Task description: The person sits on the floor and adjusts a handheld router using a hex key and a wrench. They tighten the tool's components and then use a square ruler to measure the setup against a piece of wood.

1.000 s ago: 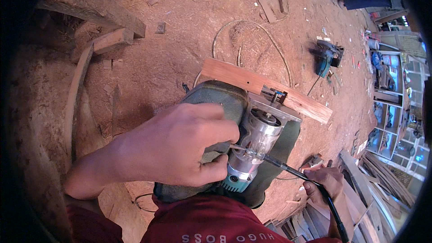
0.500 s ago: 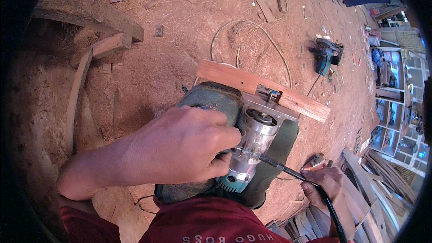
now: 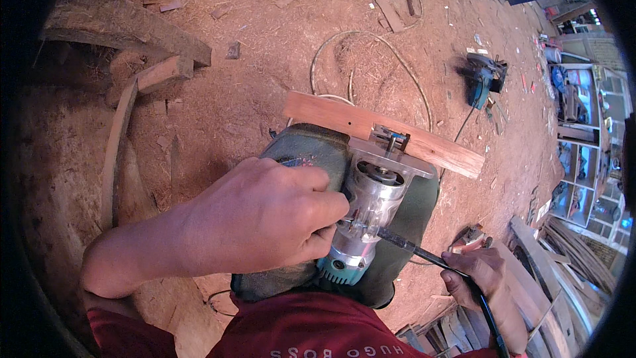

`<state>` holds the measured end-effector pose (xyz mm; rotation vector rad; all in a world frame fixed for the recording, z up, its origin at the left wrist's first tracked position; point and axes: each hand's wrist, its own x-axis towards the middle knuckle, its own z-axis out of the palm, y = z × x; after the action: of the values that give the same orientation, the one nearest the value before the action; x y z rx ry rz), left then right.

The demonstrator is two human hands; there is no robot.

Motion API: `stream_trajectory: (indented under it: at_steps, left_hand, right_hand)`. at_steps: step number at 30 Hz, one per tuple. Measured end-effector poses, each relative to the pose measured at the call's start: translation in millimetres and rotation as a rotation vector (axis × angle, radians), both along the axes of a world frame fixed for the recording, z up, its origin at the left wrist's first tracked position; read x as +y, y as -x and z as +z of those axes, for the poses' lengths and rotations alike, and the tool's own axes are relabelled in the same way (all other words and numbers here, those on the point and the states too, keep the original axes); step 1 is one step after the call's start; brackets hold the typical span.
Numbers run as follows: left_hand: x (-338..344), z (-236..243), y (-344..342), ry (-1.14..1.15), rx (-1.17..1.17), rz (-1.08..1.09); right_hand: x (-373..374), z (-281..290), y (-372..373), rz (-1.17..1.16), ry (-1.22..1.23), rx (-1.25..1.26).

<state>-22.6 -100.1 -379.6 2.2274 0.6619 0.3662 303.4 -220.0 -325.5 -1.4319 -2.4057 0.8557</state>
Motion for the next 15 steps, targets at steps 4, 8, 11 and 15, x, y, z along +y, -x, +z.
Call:
stream_trajectory:
  at_steps: [4, 8, 11, 15]
  left_hand:
    - [1, 1, -2, -0.001, -0.023, 0.010]
    - [-2, -8, -4, -0.047, -0.064, 0.026]
    - [-10, -10, -2, -0.108, -0.069, 0.052]
    - [-11, -8, -1, -0.118, -0.057, 0.031]
  right_hand:
    - [0, -1, 0, 0.010, -0.024, 0.013]
    - [-5, 0, 1, 0.003, -0.008, 0.014]
    - [-1, 2, 5, 0.042, -0.035, -0.007]
    - [1, 8, 5, 0.111, -0.023, -0.045]
